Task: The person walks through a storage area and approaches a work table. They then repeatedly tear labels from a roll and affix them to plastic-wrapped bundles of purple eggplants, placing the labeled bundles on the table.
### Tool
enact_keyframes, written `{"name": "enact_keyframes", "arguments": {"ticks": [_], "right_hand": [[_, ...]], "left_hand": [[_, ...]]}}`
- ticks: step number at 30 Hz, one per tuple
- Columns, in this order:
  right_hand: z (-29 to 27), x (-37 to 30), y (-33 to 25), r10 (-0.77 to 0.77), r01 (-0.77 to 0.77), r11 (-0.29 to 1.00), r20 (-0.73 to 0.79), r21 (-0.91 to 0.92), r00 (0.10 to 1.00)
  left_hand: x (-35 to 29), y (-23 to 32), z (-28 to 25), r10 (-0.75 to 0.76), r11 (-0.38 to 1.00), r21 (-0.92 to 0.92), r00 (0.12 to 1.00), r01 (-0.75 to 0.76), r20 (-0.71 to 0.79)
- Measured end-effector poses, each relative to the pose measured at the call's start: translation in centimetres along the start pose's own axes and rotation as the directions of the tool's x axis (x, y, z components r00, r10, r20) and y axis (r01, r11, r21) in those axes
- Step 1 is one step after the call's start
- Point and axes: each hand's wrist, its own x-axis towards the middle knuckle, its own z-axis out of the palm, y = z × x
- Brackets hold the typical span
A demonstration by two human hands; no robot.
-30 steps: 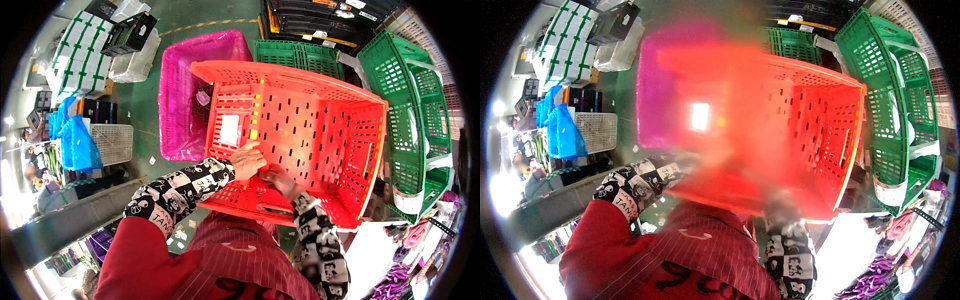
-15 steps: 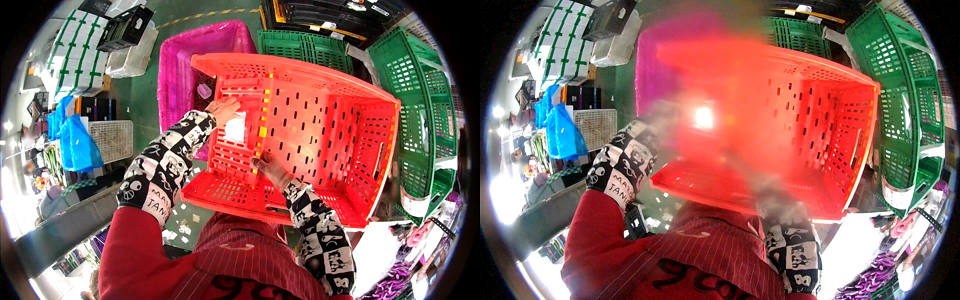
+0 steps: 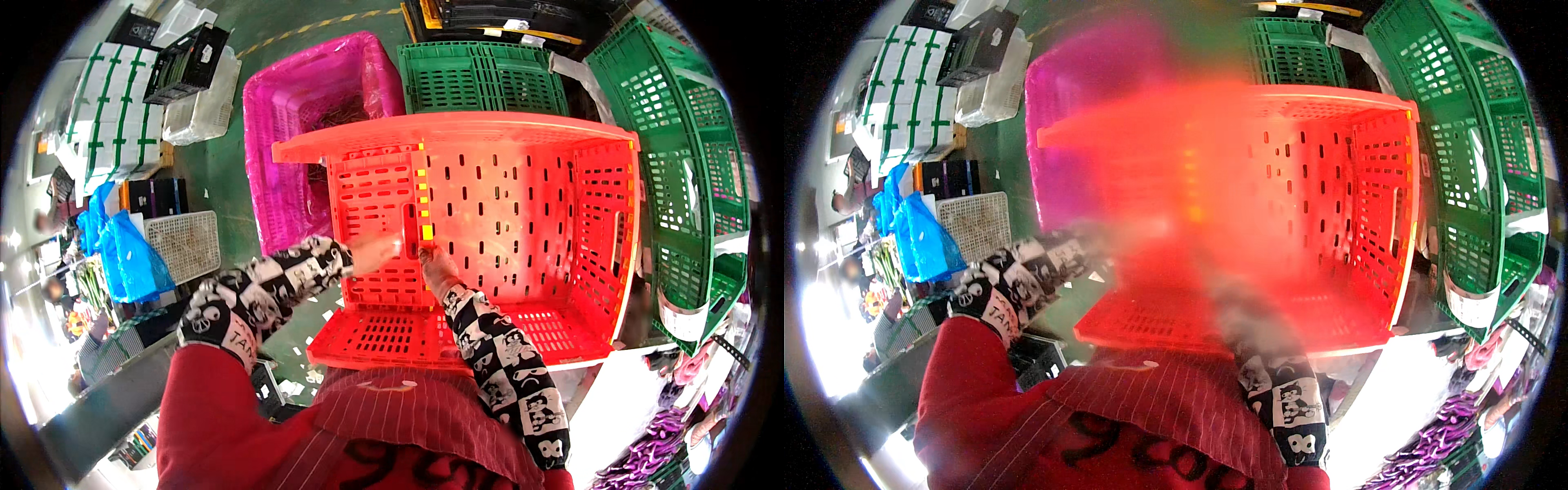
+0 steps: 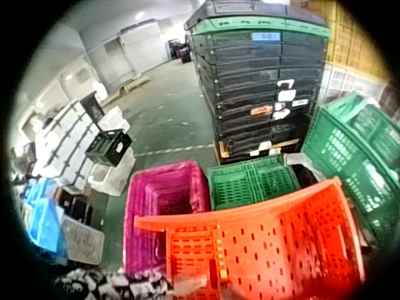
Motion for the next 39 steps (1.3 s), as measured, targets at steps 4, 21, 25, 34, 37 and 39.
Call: {"name": "enact_keyframes", "arguments": {"ticks": [4, 21, 25, 34, 37, 39], "right_hand": [[-1.2, 0.6, -1.9, 0.131, -0.190, 0.933, 0.201, 0.307, 0.971], [-0.5, 2.4, 0.0, -0.091, -0.192, 0.670, 0.337, 0.717, 0.937], [-1.1, 2.3, 0.2, -0.008, -0.335, 0.603, 0.425, 0.724, 0.905], [-5.3, 0.2, -6.6, -0.025, -0.215, 0.850, 0.443, 0.482, 0.896], [-4.9, 0.0, -6.6, -0.002, -0.269, 0.836, 0.494, 0.477, 0.869], [-4.7, -0.3, -6.2, -0.037, -0.324, 0.692, 0.481, 0.644, 0.876]], "left_hand": [[0.3, 6.0, 0.1, -0.061, 0.965, -0.255, 0.905, -0.054, -0.422], [-0.4, 8.5, -3.2, -0.573, -0.030, -0.996, 0.815, 0.081, 0.084], [1.0, 8.2, -2.7, -0.507, -0.046, -0.998, 0.862, -0.041, -0.012], [3.3, 5.0, -2.5, -0.382, 0.909, -0.334, 0.819, 0.250, -0.428], [4.4, 7.8, -4.3, -0.235, 0.938, 0.106, 0.830, 0.329, -0.506], [4.0, 7.0, -3.6, -0.192, 0.963, 0.063, 0.835, 0.260, -0.515]]}}
